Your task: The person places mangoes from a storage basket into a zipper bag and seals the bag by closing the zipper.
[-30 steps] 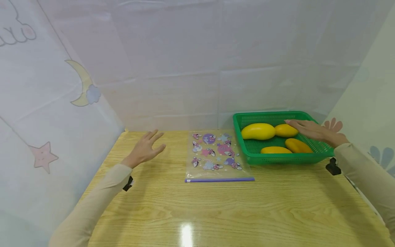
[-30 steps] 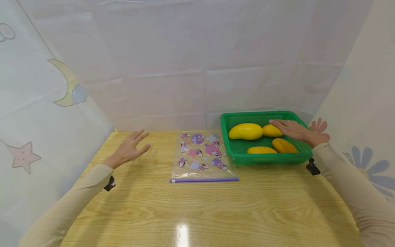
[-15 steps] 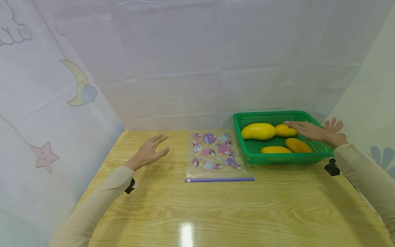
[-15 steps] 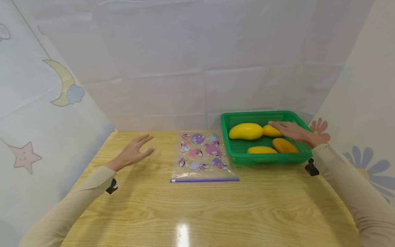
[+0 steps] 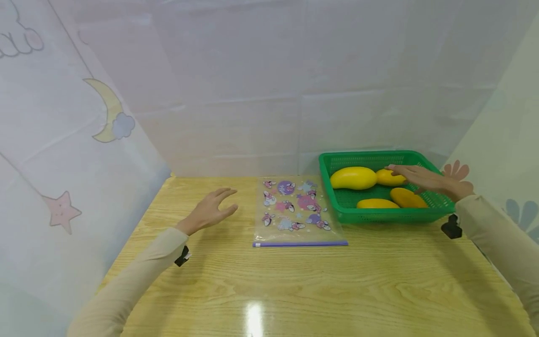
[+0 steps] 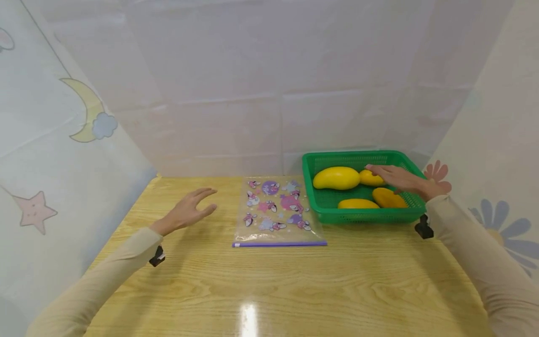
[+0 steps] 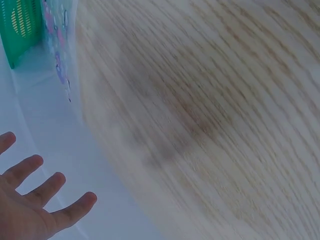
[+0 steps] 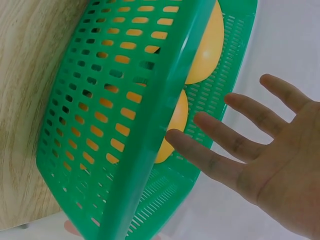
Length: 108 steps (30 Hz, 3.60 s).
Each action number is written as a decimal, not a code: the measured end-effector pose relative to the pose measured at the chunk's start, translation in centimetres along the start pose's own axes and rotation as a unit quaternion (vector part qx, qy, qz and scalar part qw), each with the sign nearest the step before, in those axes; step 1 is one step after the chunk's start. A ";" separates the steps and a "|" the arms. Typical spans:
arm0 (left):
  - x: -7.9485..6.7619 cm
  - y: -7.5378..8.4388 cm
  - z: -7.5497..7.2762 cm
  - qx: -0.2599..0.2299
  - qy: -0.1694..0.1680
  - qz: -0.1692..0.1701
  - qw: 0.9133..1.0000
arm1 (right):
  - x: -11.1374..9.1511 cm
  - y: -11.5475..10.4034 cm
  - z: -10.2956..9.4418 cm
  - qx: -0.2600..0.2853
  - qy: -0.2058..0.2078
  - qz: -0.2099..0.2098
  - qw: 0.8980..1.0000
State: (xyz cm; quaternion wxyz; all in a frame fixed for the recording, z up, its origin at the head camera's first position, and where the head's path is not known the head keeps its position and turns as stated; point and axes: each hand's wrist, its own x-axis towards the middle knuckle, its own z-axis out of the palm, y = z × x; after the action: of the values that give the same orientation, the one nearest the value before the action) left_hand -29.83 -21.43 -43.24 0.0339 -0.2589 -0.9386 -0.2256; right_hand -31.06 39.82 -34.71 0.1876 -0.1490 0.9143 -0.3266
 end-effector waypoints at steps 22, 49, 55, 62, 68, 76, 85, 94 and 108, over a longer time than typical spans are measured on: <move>-0.2 1.4 2.3 0.006 -0.016 0.025 1.000 | 0.1 -0.2 0.0 0.046 -0.029 0.016 0.998; -0.5 3.9 4.4 0.016 -0.039 0.072 0.997 | 0.6 0.9 0.3 0.090 -0.086 0.040 0.991; -0.4 4.2 4.9 0.021 -0.048 0.078 0.996 | 0.9 1.6 0.6 0.092 -0.098 0.045 0.990; -0.1 4.4 5.7 0.008 -0.059 0.089 0.994 | 1.1 1.8 0.5 0.085 -0.106 0.053 0.989; 0.0 4.6 6.4 0.019 -0.070 0.112 0.991 | 1.0 1.9 0.8 0.083 -0.112 0.054 0.989; -0.1 5.0 7.0 0.017 -0.082 0.122 0.989 | 1.1 2.4 1.1 0.088 -0.122 0.066 0.986; -0.3 5.5 7.4 0.007 -0.073 0.153 0.986 | 1.5 2.7 1.6 0.085 -0.129 0.074 0.985; -0.3 5.9 8.0 0.002 -0.081 0.154 0.985 | 1.7 2.4 1.8 0.083 -0.134 0.074 0.985; -0.3 6.1 8.2 0.011 -0.080 0.158 0.984 | 2.1 3.5 2.0 0.108 -0.157 0.064 0.980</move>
State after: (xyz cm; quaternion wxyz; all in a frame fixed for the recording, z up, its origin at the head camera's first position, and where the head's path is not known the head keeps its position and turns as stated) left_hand -26.07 -13.27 -48.13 -0.0029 -0.4204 -0.8881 -0.1856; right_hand -32.59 40.50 -38.94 0.3643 -0.1185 0.8404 -0.3834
